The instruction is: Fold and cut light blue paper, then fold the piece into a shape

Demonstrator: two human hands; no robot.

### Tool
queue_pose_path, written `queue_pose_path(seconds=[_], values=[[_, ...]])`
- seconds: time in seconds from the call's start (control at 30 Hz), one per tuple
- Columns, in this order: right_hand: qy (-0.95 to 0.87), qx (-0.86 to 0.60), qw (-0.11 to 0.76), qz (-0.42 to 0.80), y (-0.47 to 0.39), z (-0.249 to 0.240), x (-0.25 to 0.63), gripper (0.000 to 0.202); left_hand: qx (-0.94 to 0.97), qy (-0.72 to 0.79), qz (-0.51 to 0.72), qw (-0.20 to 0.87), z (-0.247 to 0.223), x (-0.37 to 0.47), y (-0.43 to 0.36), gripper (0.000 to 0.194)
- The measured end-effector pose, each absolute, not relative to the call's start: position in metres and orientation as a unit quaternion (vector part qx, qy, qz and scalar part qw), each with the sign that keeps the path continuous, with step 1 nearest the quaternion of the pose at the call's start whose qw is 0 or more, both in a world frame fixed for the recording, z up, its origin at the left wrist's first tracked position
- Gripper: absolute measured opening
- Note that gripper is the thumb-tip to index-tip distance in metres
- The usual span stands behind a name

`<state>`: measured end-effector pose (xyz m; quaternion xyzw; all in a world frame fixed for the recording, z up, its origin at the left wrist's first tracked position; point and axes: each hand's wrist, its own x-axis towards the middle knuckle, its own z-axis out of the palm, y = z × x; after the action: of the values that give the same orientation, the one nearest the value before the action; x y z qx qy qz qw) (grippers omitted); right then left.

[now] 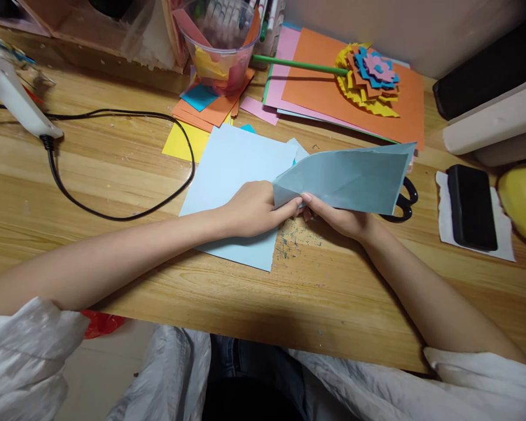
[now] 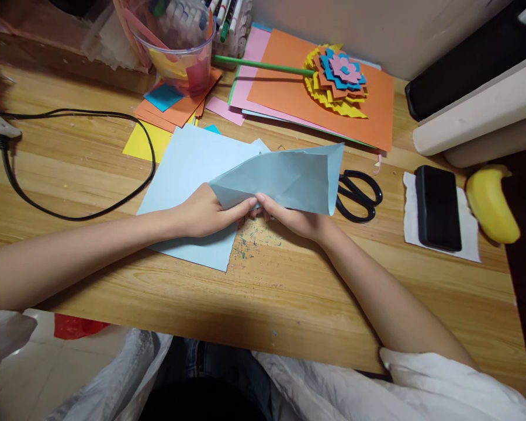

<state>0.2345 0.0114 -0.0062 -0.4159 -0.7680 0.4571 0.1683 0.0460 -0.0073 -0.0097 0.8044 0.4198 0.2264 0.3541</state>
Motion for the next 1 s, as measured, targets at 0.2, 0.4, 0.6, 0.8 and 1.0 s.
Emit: queue_pose_path(seconds=[0.2,0.4,0.6,0.8,1.0], values=[[-0.772,-0.425,0.165,0.443,0.0116,-0.0072,0.2352,0.039,0.808,0.417,0.226,0.348,-0.0100,0.0459,-0.0071,0.034],[-0.770,-0.435,0.165,0.437,0.0112,-0.0070,0.2347,0.040,0.806,0.421,0.225,0.351,-0.0094,0.0461,-0.0075,0.035],[-0.771,-0.432,0.160,0.439,0.0111,-0.0069,0.2356,0.039,0.804,0.420,0.219,0.358,-0.0088,0.0460,-0.0070,0.034],[-0.768,-0.431,0.164,0.445,0.0110,-0.0056,0.2340,0.039,0.806,0.419,0.225,0.353,-0.0094,0.0461,-0.0072,0.034],[-0.771,-0.431,0.161,0.440,0.0114,-0.0064,0.2343,0.040,0.804,0.421,0.225,0.354,-0.0096,0.0460,-0.0074,0.034]])
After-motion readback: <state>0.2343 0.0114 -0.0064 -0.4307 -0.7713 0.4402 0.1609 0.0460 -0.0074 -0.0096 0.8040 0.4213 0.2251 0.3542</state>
